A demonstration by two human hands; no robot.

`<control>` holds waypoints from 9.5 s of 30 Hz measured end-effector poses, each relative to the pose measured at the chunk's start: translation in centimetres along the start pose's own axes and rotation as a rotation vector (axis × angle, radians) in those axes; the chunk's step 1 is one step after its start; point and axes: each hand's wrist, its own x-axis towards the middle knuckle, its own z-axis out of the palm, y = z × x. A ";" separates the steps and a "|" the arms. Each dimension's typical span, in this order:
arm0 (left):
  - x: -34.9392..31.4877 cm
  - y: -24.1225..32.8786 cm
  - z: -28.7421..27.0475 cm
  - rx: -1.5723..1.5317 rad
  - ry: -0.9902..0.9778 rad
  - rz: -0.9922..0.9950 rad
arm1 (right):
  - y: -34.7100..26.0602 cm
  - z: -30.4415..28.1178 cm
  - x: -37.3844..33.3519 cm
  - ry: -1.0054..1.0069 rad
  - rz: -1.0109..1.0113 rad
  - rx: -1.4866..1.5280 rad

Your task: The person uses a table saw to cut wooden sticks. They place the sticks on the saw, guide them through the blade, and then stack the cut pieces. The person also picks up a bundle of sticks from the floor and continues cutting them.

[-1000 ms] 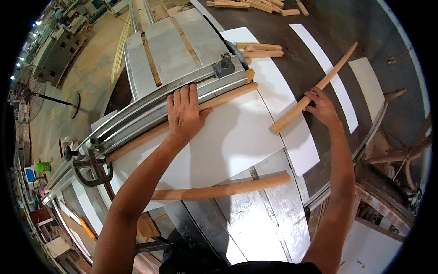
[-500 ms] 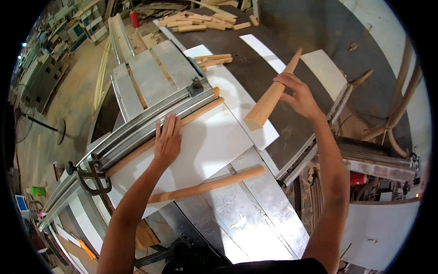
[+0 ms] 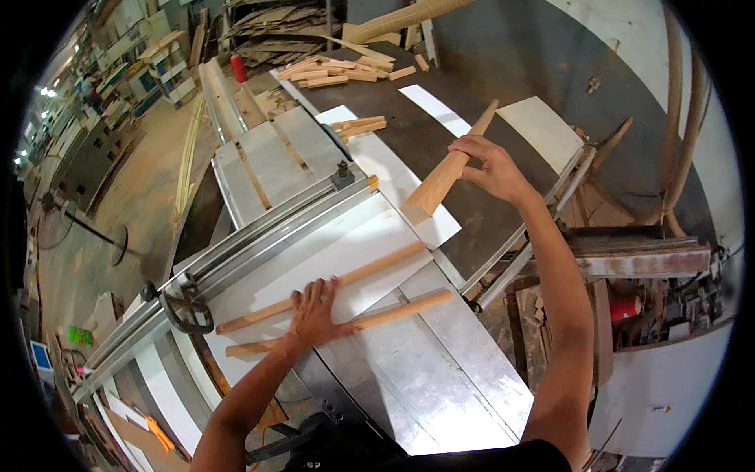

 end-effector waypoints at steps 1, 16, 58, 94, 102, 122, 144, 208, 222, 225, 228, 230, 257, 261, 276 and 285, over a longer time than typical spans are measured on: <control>-0.8 1.1 -0.1 0.031 -0.023 -0.001 | 0.2 0.6 -0.2 0.003 -0.017 -0.002; -4.3 -0.4 1.6 -0.092 0.445 0.049 | -9.1 36.3 -0.8 0.045 -0.047 -0.257; 13.5 -7.0 -2.7 0.272 0.523 -0.105 | 19.6 18.8 6.3 0.011 0.176 -0.275; 16.6 -5.0 -2.8 0.294 0.511 -0.104 | 22.9 15.8 6.8 0.029 0.103 -0.344; 16.4 -5.1 -2.9 0.291 0.535 -0.095 | 22.2 15.8 7.0 0.009 0.158 -0.342; 16.3 -5.3 -2.7 0.315 0.560 -0.079 | 22.2 15.8 7.4 0.035 0.111 -0.364; 16.4 -5.4 -2.8 0.295 0.506 -0.123 | 22.5 16.0 7.2 0.052 0.081 -0.350; -6.1 2.2 3.5 0.006 0.154 0.097 | -13.8 30.7 -2.4 -0.097 0.146 -0.325; -7.6 -0.2 1.7 -0.165 0.170 0.011 | -17.5 36.2 -3.2 0.047 0.060 0.220; -3.9 -3.8 -0.4 -0.045 0.440 -0.053 | -12.0 34.8 -4.5 0.384 0.357 0.316; -0.5 -7.7 -4.0 0.066 0.557 -0.142 | -9.3 32.5 -3.3 0.511 0.842 0.528; 0.4 -9.3 -4.5 0.121 0.518 -0.118 | -7.8 32.7 -1.6 0.522 0.946 0.562; 4.0 -11.7 -3.4 0.209 0.584 -0.134 | -7.9 37.9 3.8 0.537 0.877 0.538; 4.1 -11.7 -2.8 0.226 0.593 -0.132 | -7.8 38.1 3.7 0.557 0.864 0.537; -4.4 -9.6 -0.9 0.085 0.390 -0.081 | -6.1 30.0 -4.6 0.353 0.367 -0.317; -7.2 -1.1 -15.7 0.275 0.695 0.224 | -13.2 24.0 -1.2 -0.060 -0.020 -0.279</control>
